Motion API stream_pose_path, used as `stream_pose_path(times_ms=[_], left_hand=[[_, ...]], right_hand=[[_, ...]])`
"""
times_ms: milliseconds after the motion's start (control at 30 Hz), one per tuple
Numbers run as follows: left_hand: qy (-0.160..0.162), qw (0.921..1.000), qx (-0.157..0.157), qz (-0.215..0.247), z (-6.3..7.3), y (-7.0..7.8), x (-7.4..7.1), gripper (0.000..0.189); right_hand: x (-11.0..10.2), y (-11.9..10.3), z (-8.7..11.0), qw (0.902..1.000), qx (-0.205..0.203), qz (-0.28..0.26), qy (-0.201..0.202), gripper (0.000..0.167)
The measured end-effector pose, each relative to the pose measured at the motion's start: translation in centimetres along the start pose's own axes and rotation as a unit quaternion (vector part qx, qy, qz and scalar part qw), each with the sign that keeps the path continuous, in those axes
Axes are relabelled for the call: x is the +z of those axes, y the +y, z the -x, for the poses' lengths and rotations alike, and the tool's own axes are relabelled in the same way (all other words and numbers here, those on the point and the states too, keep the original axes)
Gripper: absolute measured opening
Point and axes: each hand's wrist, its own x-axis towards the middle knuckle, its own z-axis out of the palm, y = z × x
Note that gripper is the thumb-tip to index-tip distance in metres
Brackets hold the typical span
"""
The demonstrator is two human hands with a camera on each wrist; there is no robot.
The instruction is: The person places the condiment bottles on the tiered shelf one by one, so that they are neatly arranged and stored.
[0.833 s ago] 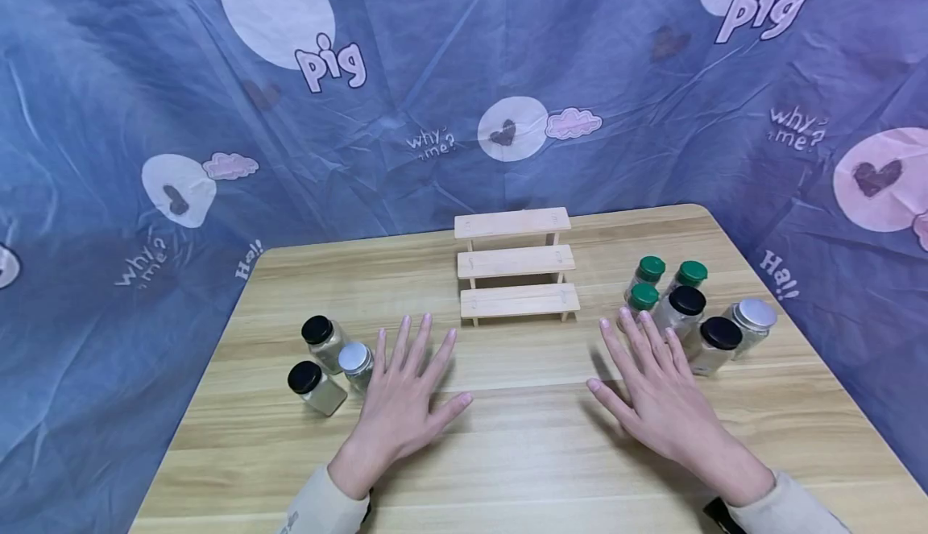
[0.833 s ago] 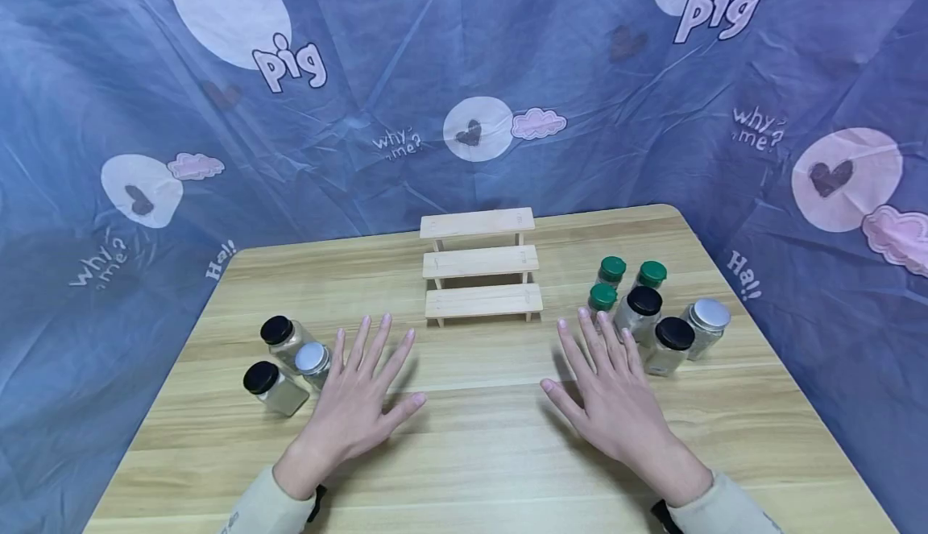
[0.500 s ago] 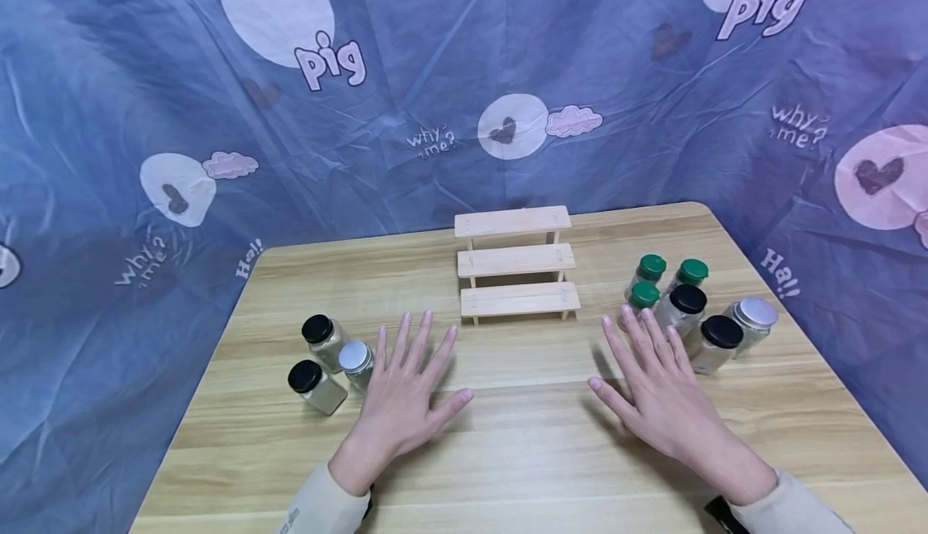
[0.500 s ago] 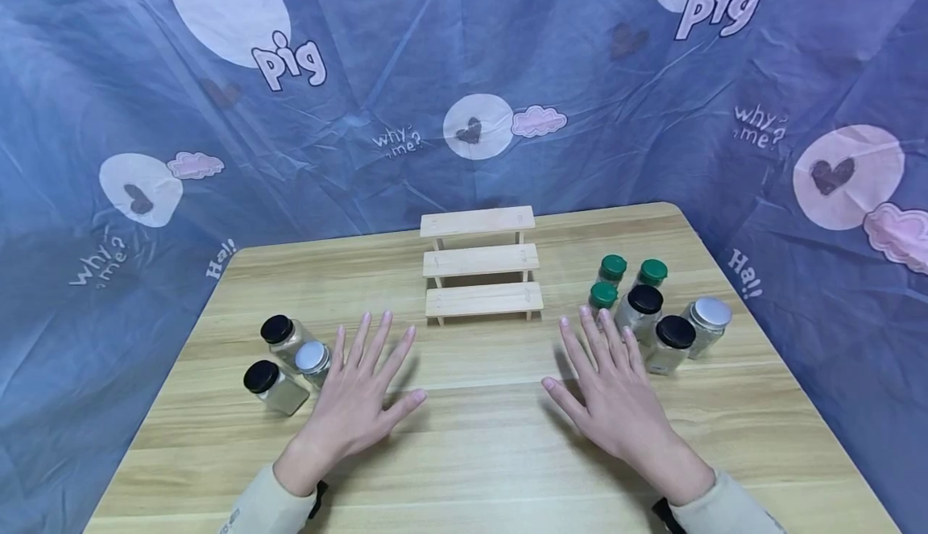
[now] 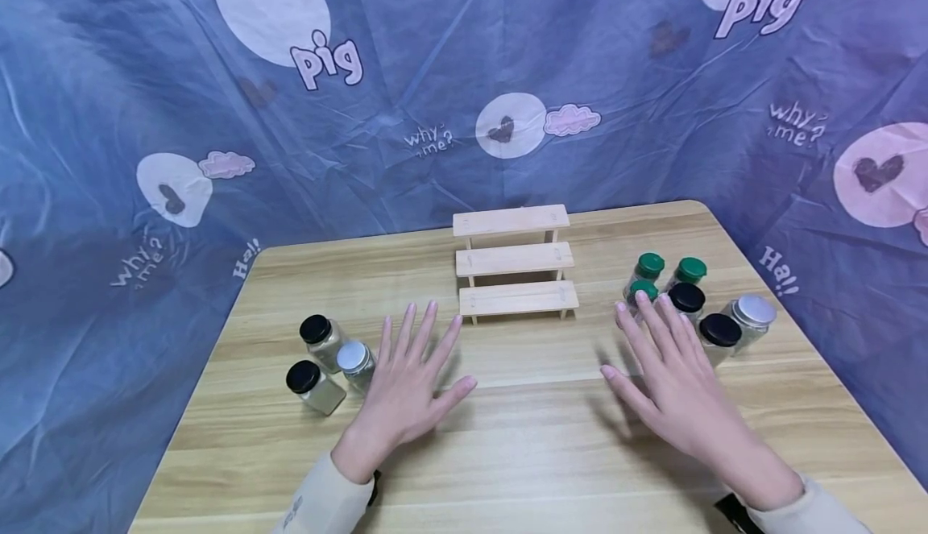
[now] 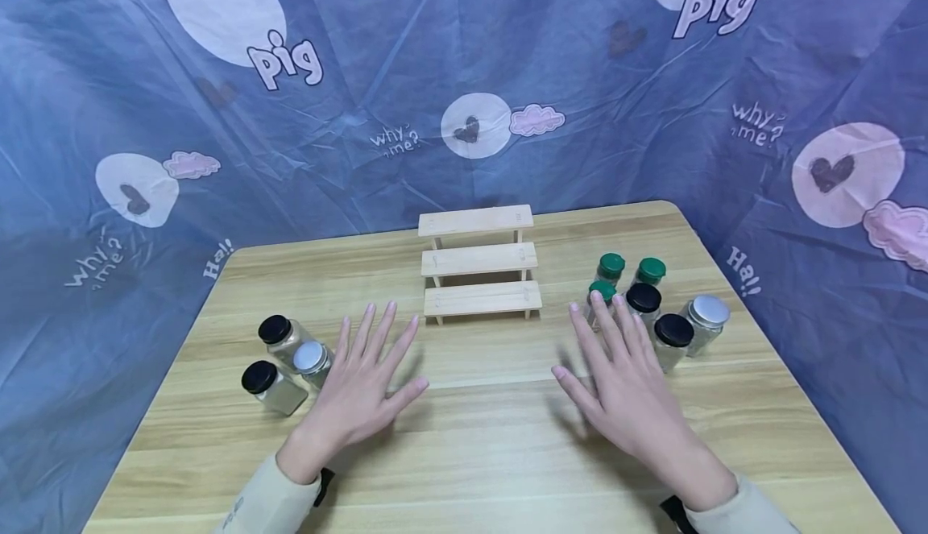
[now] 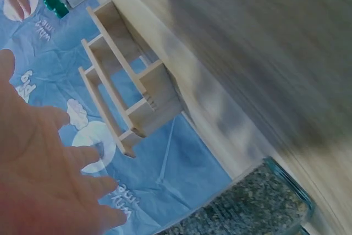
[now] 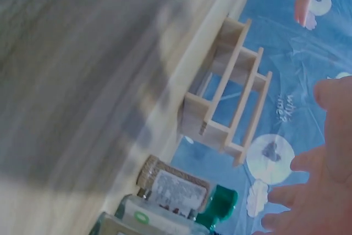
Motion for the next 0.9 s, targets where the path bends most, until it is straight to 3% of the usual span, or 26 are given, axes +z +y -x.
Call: stream_pose_path(times_ms=[200, 300, 367, 433, 500, 600, 700, 800, 900], left_hand=[[-0.012, 0.9986, -0.011, 0.05, -0.8, 0.0, -0.4, 0.08], [-0.024, 0.9942, -0.027, 0.101, -1.3, -0.1, -0.7, 0.08], [-0.026, 0.9873, -0.037, 0.152, -1.9, -0.3, -0.8, 0.08], [-0.023, 0.9742, -0.05, 0.219, -2.6, -0.5, -0.9, 0.08], [-0.017, 0.9506, -0.063, 0.304, -3.6, -0.7, -1.0, 0.08], [-0.016, 0.9018, -0.095, 0.421, -5.0, -1.1, -0.8, 0.08], [-0.019, 0.8536, -0.127, 0.505, -6.2, -1.6, -0.3, 0.08], [-0.021, 0.8209, -0.155, 0.549, -7.1, -2.1, 0.2, 0.079], [-0.02, 0.7947, -0.177, 0.58, -7.8, -2.5, 0.8, 0.079]], right_hand=[[-1.2, 0.5, -0.1, 0.9995, 0.019, -0.022, 0.01, 0.085], [-1.8, 1.0, -0.2, 0.999, 0.014, -0.033, 0.029, 0.086], [-2.2, 1.6, -0.4, 0.998, 0.004, -0.039, 0.05, 0.085], [-2.7, 2.4, -0.5, 0.9963, -0.002, -0.046, 0.072, 0.082], [-3.3, 3.3, -0.6, 0.9941, -0.004, -0.054, 0.094, 0.078], [-4.2, 5.0, -0.7, 0.989, -0.012, -0.067, 0.132, 0.075], [-4.9, 7.1, -0.5, 0.9805, -0.02, -0.093, 0.172, 0.073], [-5.1, 9.0, 0.0, 0.9723, -0.005, -0.13, 0.194, 0.062], [-5.0, 10.6, 0.9, 0.9665, 0.031, -0.16, 0.198, 0.052]])
